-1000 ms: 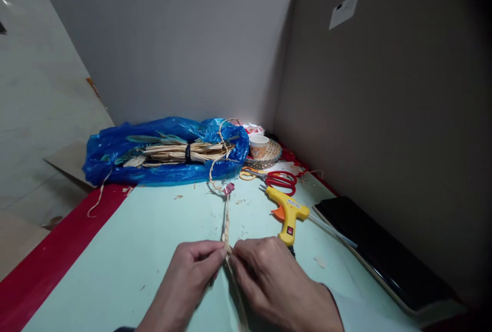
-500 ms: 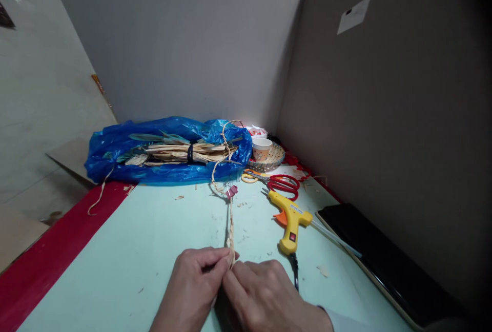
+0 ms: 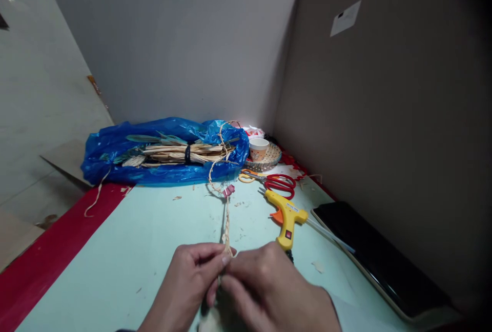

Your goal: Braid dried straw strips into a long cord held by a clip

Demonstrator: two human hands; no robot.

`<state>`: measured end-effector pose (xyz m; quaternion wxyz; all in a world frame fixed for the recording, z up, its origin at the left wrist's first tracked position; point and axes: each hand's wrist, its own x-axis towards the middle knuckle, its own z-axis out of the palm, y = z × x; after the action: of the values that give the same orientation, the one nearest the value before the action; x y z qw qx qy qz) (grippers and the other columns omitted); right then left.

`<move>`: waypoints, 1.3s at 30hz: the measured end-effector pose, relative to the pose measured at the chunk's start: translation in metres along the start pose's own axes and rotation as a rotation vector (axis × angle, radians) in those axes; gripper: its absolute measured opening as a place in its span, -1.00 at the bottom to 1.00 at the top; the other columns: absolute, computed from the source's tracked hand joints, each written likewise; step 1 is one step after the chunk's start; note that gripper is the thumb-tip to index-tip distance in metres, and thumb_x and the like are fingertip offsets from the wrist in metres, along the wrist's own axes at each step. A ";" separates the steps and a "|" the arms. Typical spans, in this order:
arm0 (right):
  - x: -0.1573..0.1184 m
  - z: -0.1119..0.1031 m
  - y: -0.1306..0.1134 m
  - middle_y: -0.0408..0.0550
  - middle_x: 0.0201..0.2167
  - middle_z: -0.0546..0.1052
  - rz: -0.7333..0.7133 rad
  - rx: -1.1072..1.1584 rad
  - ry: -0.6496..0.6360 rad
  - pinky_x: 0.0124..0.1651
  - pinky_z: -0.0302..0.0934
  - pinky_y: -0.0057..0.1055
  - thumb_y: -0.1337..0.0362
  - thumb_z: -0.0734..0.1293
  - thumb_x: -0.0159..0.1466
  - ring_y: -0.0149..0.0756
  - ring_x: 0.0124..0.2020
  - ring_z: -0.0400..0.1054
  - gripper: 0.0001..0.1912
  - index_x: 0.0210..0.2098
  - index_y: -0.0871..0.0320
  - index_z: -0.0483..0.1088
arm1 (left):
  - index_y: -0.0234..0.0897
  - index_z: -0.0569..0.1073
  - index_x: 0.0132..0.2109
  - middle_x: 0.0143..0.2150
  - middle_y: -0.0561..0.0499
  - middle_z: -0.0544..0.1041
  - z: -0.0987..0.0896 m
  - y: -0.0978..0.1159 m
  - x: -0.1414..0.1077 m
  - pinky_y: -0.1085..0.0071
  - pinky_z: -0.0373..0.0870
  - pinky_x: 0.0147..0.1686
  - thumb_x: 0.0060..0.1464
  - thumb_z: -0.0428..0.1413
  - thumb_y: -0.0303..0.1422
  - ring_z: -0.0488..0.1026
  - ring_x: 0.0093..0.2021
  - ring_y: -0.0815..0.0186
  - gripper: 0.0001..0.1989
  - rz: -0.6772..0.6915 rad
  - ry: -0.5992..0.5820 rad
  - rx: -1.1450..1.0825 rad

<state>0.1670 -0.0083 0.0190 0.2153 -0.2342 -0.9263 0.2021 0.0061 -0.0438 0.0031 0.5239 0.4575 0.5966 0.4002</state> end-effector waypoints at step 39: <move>0.012 0.006 0.014 -0.13 -0.59 0.45 0.499 0.629 0.028 -0.48 0.07 -0.55 0.31 0.23 0.23 -0.46 -0.56 0.24 -0.78 -0.46 0.25 0.45 | -0.21 0.45 -0.46 -0.53 0.08 0.46 -0.015 0.007 -0.008 0.49 0.23 -0.46 0.01 0.12 -0.16 0.39 -0.44 0.28 -0.76 0.083 0.147 0.380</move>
<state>0.1596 0.0072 0.0114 0.2334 -0.3773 -0.7308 0.5188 -0.0075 -0.0494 0.0138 0.3664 0.5419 0.6786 0.3341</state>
